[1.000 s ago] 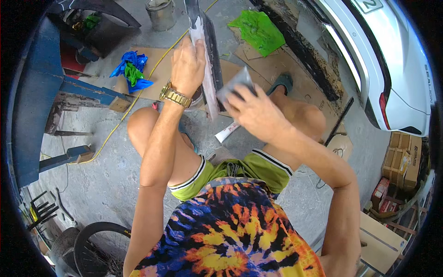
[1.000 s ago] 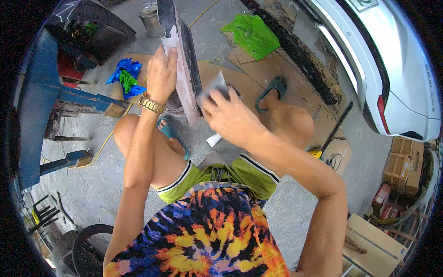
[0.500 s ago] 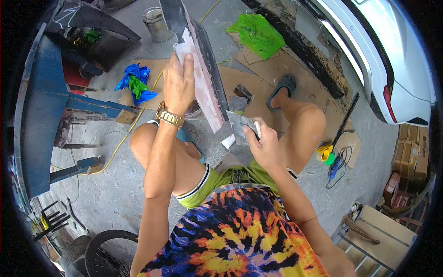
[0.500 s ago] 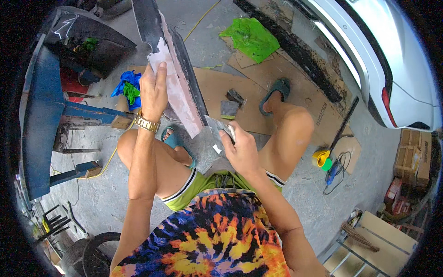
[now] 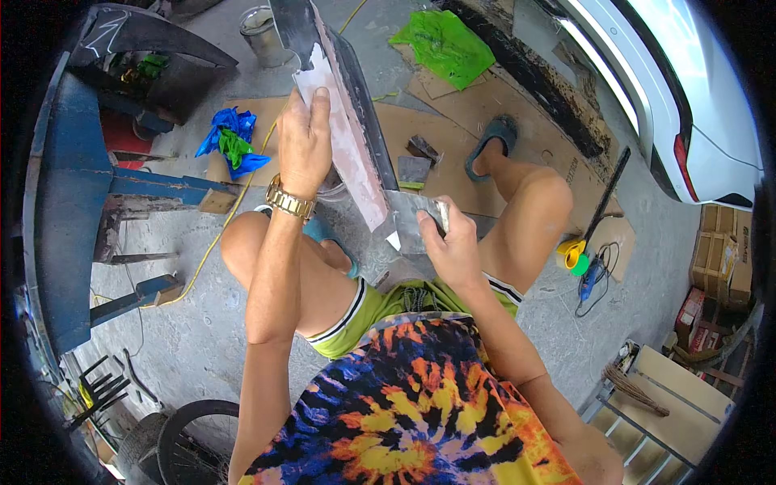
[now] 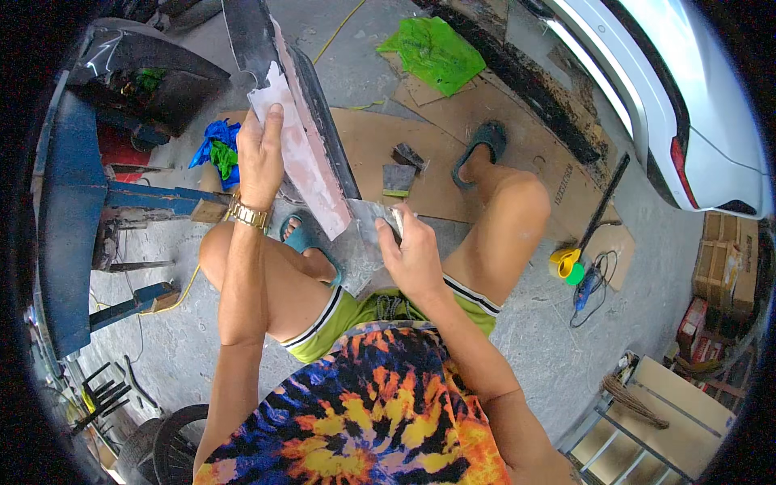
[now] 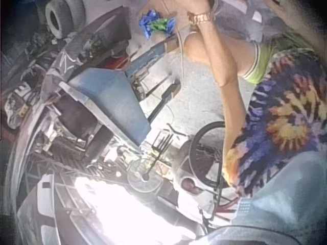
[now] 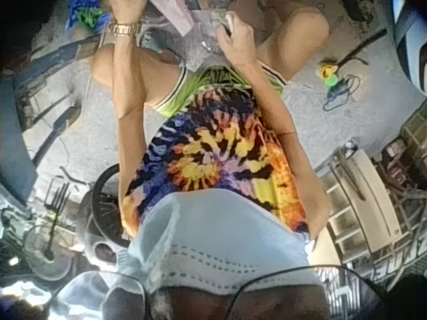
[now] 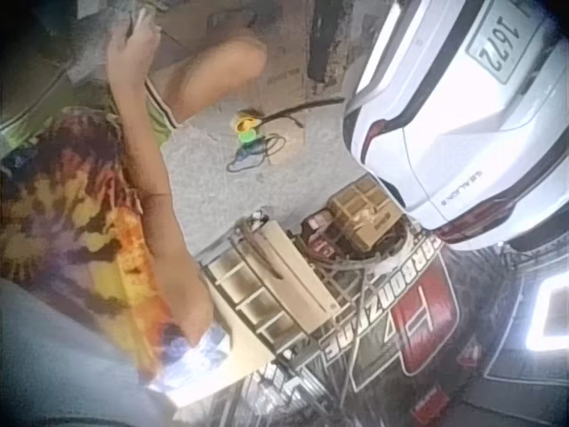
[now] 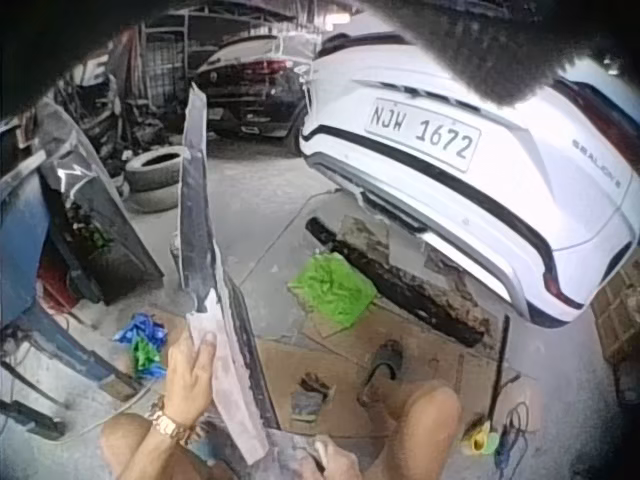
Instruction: Sanding a car body part to prepare it for painting.
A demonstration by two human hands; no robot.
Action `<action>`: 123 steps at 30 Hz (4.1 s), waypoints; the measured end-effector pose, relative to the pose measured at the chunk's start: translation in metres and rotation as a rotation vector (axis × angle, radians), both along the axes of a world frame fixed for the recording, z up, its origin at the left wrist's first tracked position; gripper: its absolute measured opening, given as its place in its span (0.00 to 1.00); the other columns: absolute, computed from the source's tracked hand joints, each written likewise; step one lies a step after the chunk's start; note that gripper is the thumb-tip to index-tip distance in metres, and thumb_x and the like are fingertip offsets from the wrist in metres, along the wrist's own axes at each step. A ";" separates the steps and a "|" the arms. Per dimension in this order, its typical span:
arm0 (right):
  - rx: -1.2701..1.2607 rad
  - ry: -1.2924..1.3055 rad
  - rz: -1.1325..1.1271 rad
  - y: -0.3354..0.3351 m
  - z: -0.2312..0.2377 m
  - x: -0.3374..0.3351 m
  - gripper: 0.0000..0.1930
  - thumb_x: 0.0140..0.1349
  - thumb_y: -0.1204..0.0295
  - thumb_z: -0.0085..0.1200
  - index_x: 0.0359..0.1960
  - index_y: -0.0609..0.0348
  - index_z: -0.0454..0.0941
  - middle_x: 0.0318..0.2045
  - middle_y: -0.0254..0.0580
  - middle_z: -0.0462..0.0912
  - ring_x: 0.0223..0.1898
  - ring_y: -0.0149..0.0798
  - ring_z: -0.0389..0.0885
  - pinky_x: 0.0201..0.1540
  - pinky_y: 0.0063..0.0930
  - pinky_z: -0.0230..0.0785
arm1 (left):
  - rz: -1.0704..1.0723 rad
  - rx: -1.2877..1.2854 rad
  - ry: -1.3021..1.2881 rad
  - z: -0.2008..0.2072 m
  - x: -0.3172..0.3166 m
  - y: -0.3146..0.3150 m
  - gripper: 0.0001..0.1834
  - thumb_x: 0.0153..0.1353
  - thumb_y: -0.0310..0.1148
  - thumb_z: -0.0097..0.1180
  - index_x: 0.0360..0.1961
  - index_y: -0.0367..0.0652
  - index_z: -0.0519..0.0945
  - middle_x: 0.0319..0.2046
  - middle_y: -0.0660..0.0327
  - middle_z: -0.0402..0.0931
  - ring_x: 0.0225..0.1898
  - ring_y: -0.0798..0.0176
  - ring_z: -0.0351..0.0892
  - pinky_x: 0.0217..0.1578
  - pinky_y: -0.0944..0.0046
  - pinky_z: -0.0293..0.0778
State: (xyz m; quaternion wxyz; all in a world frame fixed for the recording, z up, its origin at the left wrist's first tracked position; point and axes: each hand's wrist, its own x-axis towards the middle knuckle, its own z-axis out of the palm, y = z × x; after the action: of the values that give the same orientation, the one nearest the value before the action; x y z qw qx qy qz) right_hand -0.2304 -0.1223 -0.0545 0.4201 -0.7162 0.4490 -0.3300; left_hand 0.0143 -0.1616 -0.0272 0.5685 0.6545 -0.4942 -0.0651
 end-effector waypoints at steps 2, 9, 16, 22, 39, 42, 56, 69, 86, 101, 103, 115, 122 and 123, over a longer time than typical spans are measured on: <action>0.077 0.003 0.007 -0.004 0.005 0.002 0.09 0.63 0.74 0.55 0.39 0.67 0.73 0.21 0.50 0.76 0.24 0.43 0.76 0.29 0.35 0.67 | 0.022 0.063 0.004 -0.001 0.001 0.002 0.19 0.70 0.38 0.48 0.37 0.27 0.74 0.26 0.39 0.77 0.30 0.35 0.75 0.33 0.46 0.68; 0.061 -0.049 0.064 -0.037 0.032 0.015 0.12 0.63 0.72 0.56 0.41 0.69 0.73 0.23 0.57 0.78 0.25 0.51 0.80 0.30 0.37 0.69 | -0.010 0.068 -0.032 0.002 -0.001 0.005 0.20 0.70 0.41 0.48 0.35 0.28 0.74 0.25 0.40 0.76 0.29 0.37 0.75 0.32 0.46 0.68; 0.060 0.114 0.063 -0.019 0.039 -0.004 0.11 0.63 0.73 0.56 0.42 0.68 0.73 0.24 0.57 0.78 0.26 0.55 0.80 0.32 0.39 0.70 | 0.003 0.082 0.017 0.008 -0.007 0.006 0.20 0.70 0.41 0.48 0.36 0.28 0.74 0.21 0.42 0.75 0.25 0.39 0.75 0.29 0.46 0.67; 0.037 0.035 0.032 -0.010 0.023 0.002 0.12 0.63 0.73 0.55 0.43 0.68 0.73 0.25 0.58 0.79 0.27 0.57 0.80 0.32 0.41 0.70 | -0.004 0.062 0.004 0.004 -0.008 0.005 0.21 0.70 0.41 0.47 0.37 0.28 0.74 0.20 0.41 0.74 0.26 0.39 0.75 0.30 0.46 0.67; 0.106 0.034 0.042 -0.020 0.043 -0.005 0.09 0.64 0.72 0.55 0.39 0.68 0.72 0.20 0.53 0.75 0.20 0.48 0.74 0.28 0.37 0.67 | -0.019 0.099 0.018 0.003 -0.013 0.005 0.23 0.69 0.42 0.49 0.27 0.29 0.71 0.15 0.43 0.69 0.19 0.41 0.72 0.24 0.46 0.64; 0.136 -0.010 0.047 -0.019 0.034 -0.001 0.10 0.64 0.72 0.54 0.40 0.68 0.73 0.22 0.56 0.76 0.23 0.52 0.77 0.30 0.38 0.68 | -0.004 0.088 0.015 0.005 -0.015 0.007 0.23 0.70 0.42 0.49 0.28 0.29 0.71 0.15 0.43 0.70 0.19 0.40 0.72 0.24 0.46 0.64; -0.083 0.028 0.066 -0.047 0.056 0.018 0.12 0.63 0.73 0.54 0.43 0.71 0.73 0.28 0.64 0.79 0.33 0.65 0.79 0.35 0.47 0.69 | -0.008 0.178 0.029 0.003 -0.020 0.007 0.22 0.70 0.42 0.48 0.31 0.30 0.71 0.20 0.40 0.72 0.27 0.35 0.73 0.30 0.42 0.64; -0.037 0.067 0.047 -0.068 0.053 0.036 0.14 0.62 0.73 0.53 0.44 0.72 0.73 0.29 0.65 0.79 0.33 0.65 0.79 0.37 0.49 0.70 | -0.017 0.102 -0.037 0.000 -0.020 0.007 0.21 0.71 0.42 0.48 0.31 0.29 0.71 0.18 0.42 0.71 0.23 0.38 0.72 0.26 0.45 0.64; 0.018 -0.131 0.038 -0.097 0.063 0.028 0.12 0.62 0.70 0.55 0.39 0.70 0.73 0.22 0.52 0.76 0.23 0.35 0.74 0.30 0.34 0.67 | -0.076 0.054 0.028 0.008 -0.030 0.009 0.20 0.70 0.40 0.48 0.29 0.31 0.72 0.21 0.41 0.73 0.25 0.36 0.72 0.29 0.45 0.65; -0.001 -0.089 0.048 -0.092 0.052 0.036 0.09 0.63 0.73 0.54 0.36 0.68 0.71 0.22 0.50 0.75 0.26 0.42 0.72 0.30 0.35 0.66 | -0.119 0.150 0.100 0.011 -0.027 0.010 0.19 0.71 0.40 0.48 0.33 0.30 0.72 0.21 0.40 0.72 0.25 0.38 0.73 0.29 0.46 0.66; -0.080 -0.075 0.072 -0.087 0.057 0.030 0.07 0.63 0.75 0.54 0.35 0.66 0.71 0.21 0.41 0.74 0.25 0.26 0.68 0.29 0.28 0.65 | -0.060 0.050 -0.079 0.012 -0.028 0.009 0.19 0.71 0.39 0.48 0.33 0.30 0.72 0.20 0.41 0.72 0.23 0.39 0.72 0.27 0.46 0.65; -0.076 0.032 -0.032 -0.063 0.044 0.030 0.10 0.63 0.74 0.53 0.39 0.70 0.72 0.23 0.52 0.76 0.26 0.46 0.74 0.30 0.38 0.67 | -0.106 0.054 0.001 -0.001 -0.026 0.008 0.19 0.70 0.39 0.48 0.33 0.30 0.73 0.19 0.42 0.72 0.23 0.40 0.73 0.27 0.47 0.66; -0.135 -0.164 0.055 -0.102 0.063 0.038 0.09 0.62 0.73 0.53 0.37 0.69 0.73 0.24 0.60 0.79 0.28 0.58 0.80 0.32 0.44 0.69 | -0.162 0.217 0.088 0.004 -0.027 0.014 0.19 0.71 0.39 0.47 0.33 0.30 0.73 0.24 0.40 0.74 0.27 0.40 0.75 0.30 0.47 0.68; -0.147 -0.127 0.059 -0.097 0.064 0.034 0.09 0.62 0.72 0.53 0.38 0.68 0.72 0.24 0.61 0.78 0.27 0.58 0.80 0.31 0.44 0.68 | -0.155 0.174 0.043 0.005 -0.030 0.013 0.19 0.71 0.39 0.47 0.33 0.30 0.73 0.23 0.41 0.74 0.26 0.40 0.74 0.30 0.48 0.68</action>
State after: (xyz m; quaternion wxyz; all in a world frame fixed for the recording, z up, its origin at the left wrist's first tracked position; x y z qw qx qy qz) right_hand -0.1965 -0.2195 0.0095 0.4036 -0.7356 0.3750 -0.3942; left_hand -0.0153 -0.1484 -0.0223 0.5130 0.6597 -0.5237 -0.1655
